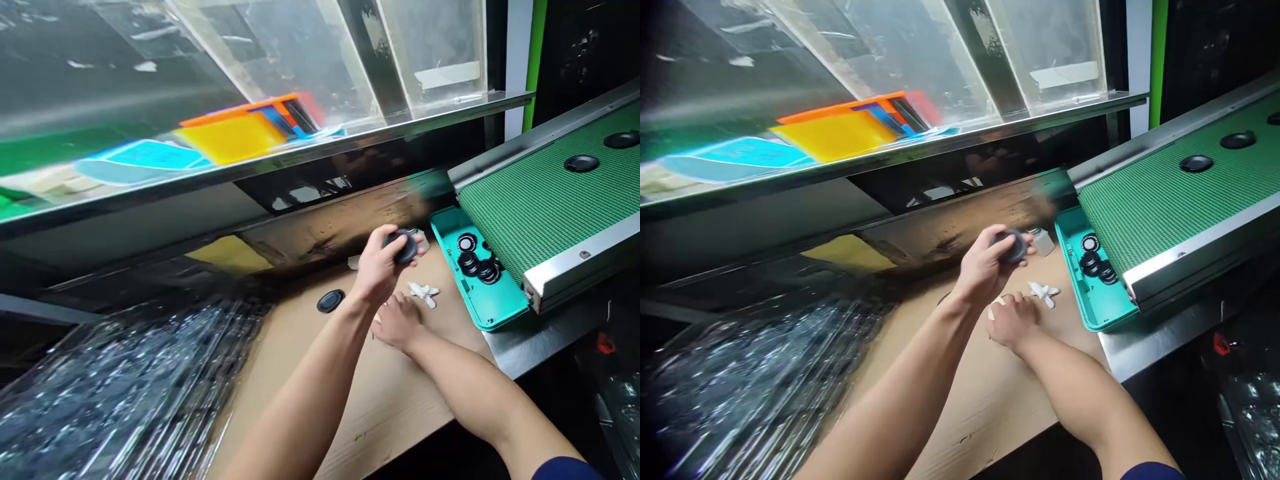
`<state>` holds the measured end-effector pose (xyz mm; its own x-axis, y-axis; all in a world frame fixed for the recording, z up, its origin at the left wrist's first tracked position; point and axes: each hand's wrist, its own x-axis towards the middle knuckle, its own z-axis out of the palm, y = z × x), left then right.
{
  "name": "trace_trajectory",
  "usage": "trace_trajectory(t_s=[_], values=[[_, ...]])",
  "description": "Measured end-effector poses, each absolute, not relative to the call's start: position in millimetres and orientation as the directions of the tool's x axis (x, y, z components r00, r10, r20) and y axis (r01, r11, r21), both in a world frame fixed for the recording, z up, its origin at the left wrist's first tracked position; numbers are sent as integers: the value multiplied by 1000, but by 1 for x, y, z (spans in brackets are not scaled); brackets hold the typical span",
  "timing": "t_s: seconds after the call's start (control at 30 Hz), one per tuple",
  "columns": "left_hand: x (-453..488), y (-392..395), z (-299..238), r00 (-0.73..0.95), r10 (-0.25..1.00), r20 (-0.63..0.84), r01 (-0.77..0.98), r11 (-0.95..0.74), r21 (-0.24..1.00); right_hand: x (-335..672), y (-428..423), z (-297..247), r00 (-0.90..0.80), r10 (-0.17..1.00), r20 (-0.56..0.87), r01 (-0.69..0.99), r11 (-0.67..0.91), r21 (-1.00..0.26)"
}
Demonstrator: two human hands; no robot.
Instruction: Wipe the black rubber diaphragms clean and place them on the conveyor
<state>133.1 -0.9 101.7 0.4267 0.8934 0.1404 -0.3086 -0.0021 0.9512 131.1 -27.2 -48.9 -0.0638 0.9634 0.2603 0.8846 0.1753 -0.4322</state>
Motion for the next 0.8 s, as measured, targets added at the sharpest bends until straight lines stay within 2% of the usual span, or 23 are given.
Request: trace_trajectory(t_s=[0.07, 0.13, 0.27, 0.4, 0.53, 0.63, 0.8], values=[[75, 8, 70, 314, 949, -17, -361, 136, 923, 130, -28, -49, -50, 967, 251, 899, 153, -410], [30, 15, 39, 270, 951, -149, -451, 262, 853, 130, -29, -48, -52, 966, 253, 907, 151, -393], [-14, 18, -6, 232, 920, -315, -578, 391, 716, 134, -31, -46, -44, 962, 268, 910, 149, -387], [-21, 18, -22, 246, 908, -340, -689, 411, 597, 142, -28, -41, 55, 921, 385, 861, 152, -486], [-12, 20, -20, 288, 897, -335, -748, 429, 507, 139, -26, -33, 163, 811, 561, 747, 270, -607], [-5, 17, -19, 366, 884, -291, -762, 464, 452, 126, -30, -35, 77, 805, 588, 727, 358, -586], [-3, 11, -21, 483, 815, -319, -698, 578, 423, 103, -42, -41, -57, 858, 511, 808, 341, -481]])
